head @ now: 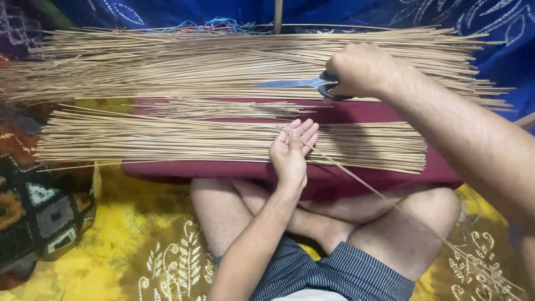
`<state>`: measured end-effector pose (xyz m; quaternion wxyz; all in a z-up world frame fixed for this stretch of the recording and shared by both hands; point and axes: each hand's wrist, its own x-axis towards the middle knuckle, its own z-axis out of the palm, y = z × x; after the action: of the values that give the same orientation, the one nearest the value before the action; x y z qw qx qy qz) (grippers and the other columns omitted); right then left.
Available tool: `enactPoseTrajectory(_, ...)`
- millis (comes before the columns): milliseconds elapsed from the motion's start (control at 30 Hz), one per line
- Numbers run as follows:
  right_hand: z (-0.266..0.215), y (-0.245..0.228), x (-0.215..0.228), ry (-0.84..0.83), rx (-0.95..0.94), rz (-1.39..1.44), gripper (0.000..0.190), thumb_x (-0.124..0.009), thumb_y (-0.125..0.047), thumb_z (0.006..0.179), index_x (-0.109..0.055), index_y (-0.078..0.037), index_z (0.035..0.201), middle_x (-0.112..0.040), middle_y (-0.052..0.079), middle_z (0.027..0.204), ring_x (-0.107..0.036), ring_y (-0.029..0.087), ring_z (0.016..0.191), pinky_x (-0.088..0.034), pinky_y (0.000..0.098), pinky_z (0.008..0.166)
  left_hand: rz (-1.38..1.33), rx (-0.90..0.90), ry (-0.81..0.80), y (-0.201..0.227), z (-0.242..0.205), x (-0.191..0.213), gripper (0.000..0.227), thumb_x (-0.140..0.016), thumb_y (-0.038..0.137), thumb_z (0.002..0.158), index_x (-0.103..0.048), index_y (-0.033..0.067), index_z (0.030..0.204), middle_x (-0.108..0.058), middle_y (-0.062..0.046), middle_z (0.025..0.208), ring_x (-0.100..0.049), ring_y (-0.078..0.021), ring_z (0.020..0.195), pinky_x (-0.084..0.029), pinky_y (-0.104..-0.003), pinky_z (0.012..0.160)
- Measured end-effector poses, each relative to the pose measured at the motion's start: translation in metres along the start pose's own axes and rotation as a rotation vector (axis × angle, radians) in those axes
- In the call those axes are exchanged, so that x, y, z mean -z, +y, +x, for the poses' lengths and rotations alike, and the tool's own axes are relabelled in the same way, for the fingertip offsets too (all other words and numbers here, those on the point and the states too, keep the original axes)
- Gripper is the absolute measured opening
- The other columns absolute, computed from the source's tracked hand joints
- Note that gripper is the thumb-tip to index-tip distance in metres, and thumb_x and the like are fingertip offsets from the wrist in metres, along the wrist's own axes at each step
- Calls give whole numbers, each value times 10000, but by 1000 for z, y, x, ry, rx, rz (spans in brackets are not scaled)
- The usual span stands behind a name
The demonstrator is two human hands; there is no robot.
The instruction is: A person sits on the floor and uses scissors to cut thin wooden sticks to a uniform length.
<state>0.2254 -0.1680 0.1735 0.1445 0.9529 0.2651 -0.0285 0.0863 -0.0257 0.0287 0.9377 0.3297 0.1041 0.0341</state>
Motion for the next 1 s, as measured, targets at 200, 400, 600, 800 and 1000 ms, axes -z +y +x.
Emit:
enactPoseTrajectory(200,-35,47,-67,-55,-95,238,362,-805,-188,861,-743,-62,1195,-801,226,1060,-755,435,1030,-610,557,877,90,-103,41,6,-2,-1,275,-409,38,1100,-551,-77,1305,-685,-334,1238,-689,-426,1146,-597,-519,961)
enactPoseTrajectory(400,-40,95,-148,42,-200,266,380,-879,-217,759,-785,-133,1117,-802,164,974,-772,392,964,-633,504,806,57,-136,33,4,8,0,274,-404,56,1103,-534,-81,1301,-669,-345,1257,-674,-434,1175,-591,-518,983)
enactPoseTrajectory(600,-75,34,-86,345,-60,409,157,-734,-168,912,-763,-30,982,-728,213,880,-743,418,875,-598,511,746,54,-187,29,11,16,-9,267,-399,68,1106,-524,-63,1302,-659,-347,1274,-663,-439,1197,-589,-522,998)
enactPoseTrajectory(800,-126,-60,-28,29,15,967,284,-469,-170,1000,-721,-52,940,-761,159,772,-754,403,850,-575,515,776,-26,-260,40,25,30,-5,255,-398,63,1108,-526,-43,1302,-654,-334,1286,-650,-435,1228,-572,-539,1040)
enactPoseTrajectory(1000,-147,-38,-34,49,-47,927,188,-536,-125,981,-688,-20,952,-726,221,751,-720,464,855,-535,556,779,-60,-327,21,61,57,34,241,-394,80,1115,-519,-11,1300,-647,-300,1324,-622,-420,1284,-531,-553,1106)
